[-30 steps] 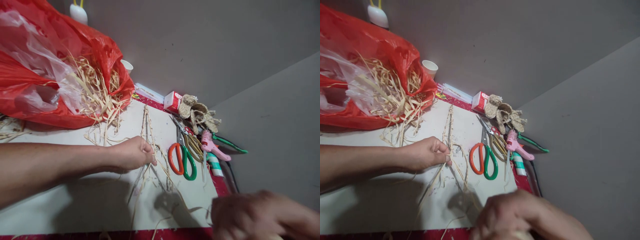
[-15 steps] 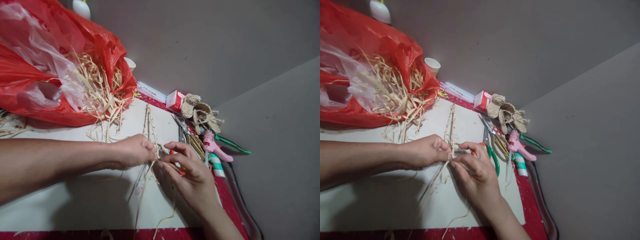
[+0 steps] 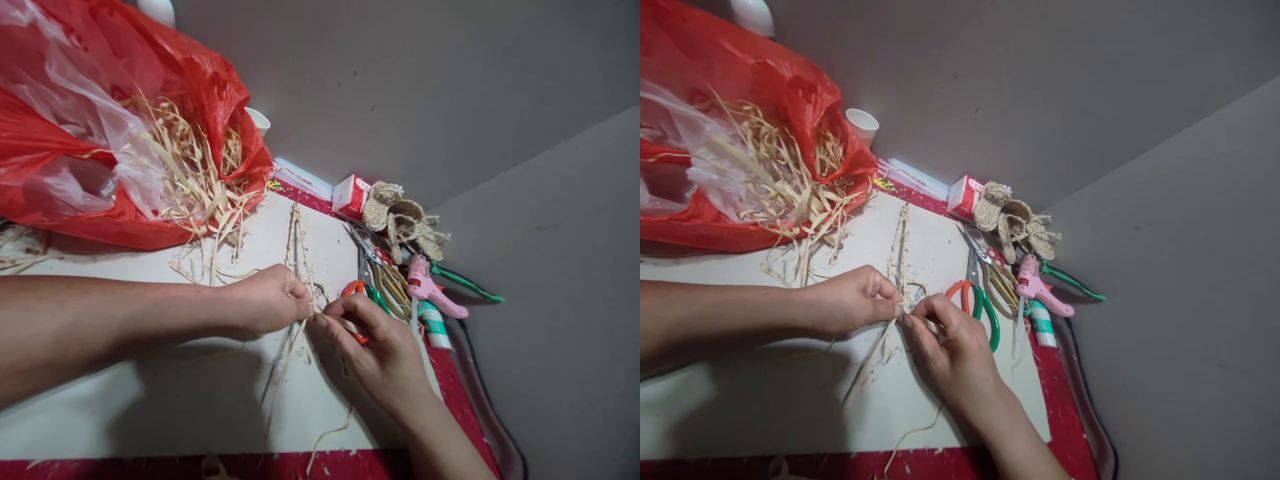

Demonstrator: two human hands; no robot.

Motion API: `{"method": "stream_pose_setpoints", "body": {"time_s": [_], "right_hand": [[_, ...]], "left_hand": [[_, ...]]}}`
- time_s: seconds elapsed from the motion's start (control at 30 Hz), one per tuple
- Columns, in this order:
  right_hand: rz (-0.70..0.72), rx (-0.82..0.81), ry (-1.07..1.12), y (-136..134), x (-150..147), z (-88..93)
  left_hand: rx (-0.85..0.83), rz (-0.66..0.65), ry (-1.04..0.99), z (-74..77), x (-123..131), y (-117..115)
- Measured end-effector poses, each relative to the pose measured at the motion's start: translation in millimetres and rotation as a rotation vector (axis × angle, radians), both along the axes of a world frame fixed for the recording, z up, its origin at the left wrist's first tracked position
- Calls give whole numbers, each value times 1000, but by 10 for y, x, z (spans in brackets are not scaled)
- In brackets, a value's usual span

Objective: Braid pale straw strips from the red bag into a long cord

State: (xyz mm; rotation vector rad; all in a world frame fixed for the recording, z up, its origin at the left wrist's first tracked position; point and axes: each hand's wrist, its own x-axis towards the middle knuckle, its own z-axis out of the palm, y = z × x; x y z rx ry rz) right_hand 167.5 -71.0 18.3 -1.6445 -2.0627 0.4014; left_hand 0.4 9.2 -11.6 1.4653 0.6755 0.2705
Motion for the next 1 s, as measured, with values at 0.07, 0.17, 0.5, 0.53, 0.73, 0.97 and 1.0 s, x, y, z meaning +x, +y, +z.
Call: {"method": "stream_pose_setpoints", "body": {"time_s": [0.07, 0.17, 0.5, 0.53, 0.73, 0.97, 1.0], "right_hand": [[12, 31, -17, 1, 4, -8], [4, 67, -12, -8, -7, -48], [-52, -336, 281, -16, 110, 191], [-114, -312, 308, -43, 161, 258], [-414, -137, 414, -152, 159, 306], [-185, -607, 576, 63, -71, 36], [-172, -649, 597, 70, -70, 28]], "left_hand": [[-2, 0, -10, -2, 2, 3], [6, -4, -31, 9, 7, 6], [69, -18, 73, 41, -4, -51], [86, -26, 95, 45, -9, -53], [224, -65, 172, 94, -18, -45], [304, -74, 195, 59, 2, -25], [301, -77, 192, 52, 5, -22]]}}
